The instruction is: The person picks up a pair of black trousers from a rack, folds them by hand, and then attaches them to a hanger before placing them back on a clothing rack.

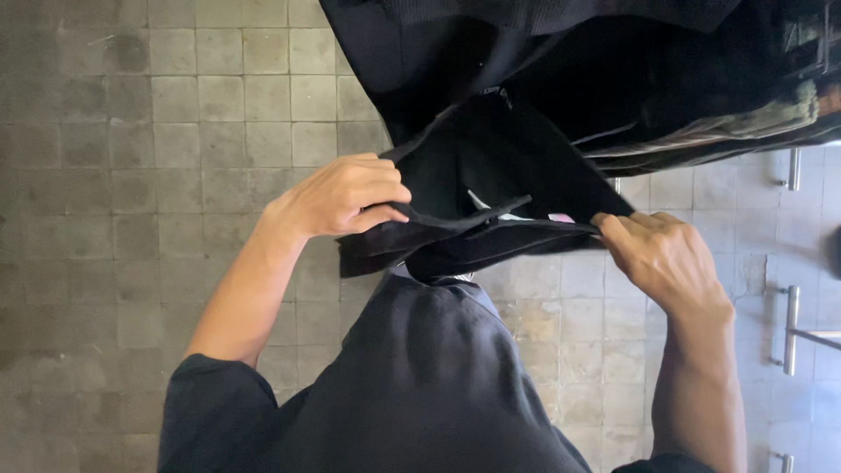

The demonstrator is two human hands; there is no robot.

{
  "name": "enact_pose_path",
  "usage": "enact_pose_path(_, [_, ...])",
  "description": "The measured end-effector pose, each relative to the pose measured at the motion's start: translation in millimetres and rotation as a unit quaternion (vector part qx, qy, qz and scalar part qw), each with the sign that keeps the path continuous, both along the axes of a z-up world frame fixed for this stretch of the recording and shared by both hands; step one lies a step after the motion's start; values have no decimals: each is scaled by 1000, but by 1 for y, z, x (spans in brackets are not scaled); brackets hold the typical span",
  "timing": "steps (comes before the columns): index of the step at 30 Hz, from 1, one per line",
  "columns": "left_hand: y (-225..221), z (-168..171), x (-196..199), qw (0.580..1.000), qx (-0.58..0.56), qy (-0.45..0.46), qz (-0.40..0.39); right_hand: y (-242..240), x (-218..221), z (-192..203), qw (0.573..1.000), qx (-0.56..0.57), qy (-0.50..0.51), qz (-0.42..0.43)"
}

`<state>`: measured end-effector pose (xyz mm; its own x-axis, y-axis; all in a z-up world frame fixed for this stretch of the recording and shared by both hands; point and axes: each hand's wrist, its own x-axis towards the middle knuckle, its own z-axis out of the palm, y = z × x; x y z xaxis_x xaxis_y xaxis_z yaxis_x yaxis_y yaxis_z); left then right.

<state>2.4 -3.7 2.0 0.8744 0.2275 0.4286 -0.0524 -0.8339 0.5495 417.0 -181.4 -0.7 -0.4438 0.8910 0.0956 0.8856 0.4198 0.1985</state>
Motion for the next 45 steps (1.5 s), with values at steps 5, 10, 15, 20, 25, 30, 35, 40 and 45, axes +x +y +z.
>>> enact_pose_path(5, [-14,4,5,991,-54,100,71,-5,19,-20,982,-76,168,-43])
enact_pose_path(10, [-30,-5,17,981,-127,139,54,-1,19,2,923,-171,326,-109])
enact_pose_path(15, [-45,-11,33,955,-207,199,75,4,55,-5,828,-454,325,-51])
enact_pose_path(20, [-64,-4,59,979,-201,38,7,5,35,3,855,-334,387,85])
enact_pose_path(25, [-86,1,85,986,-161,-48,-3,-1,-7,-3,862,-203,432,170])
enact_pose_path(30, [-91,-7,101,992,-53,-110,22,4,-46,-14,812,-142,534,191])
enact_pose_path(35, [-93,-21,105,983,-75,-167,35,7,-66,-19,792,-132,570,175])
enact_pose_path(40, [-105,-54,105,962,-126,-212,114,10,-84,-13,766,-106,606,186])
enact_pose_path(45, [-126,-52,106,918,-227,-186,268,10,-100,-8,759,-81,627,159])
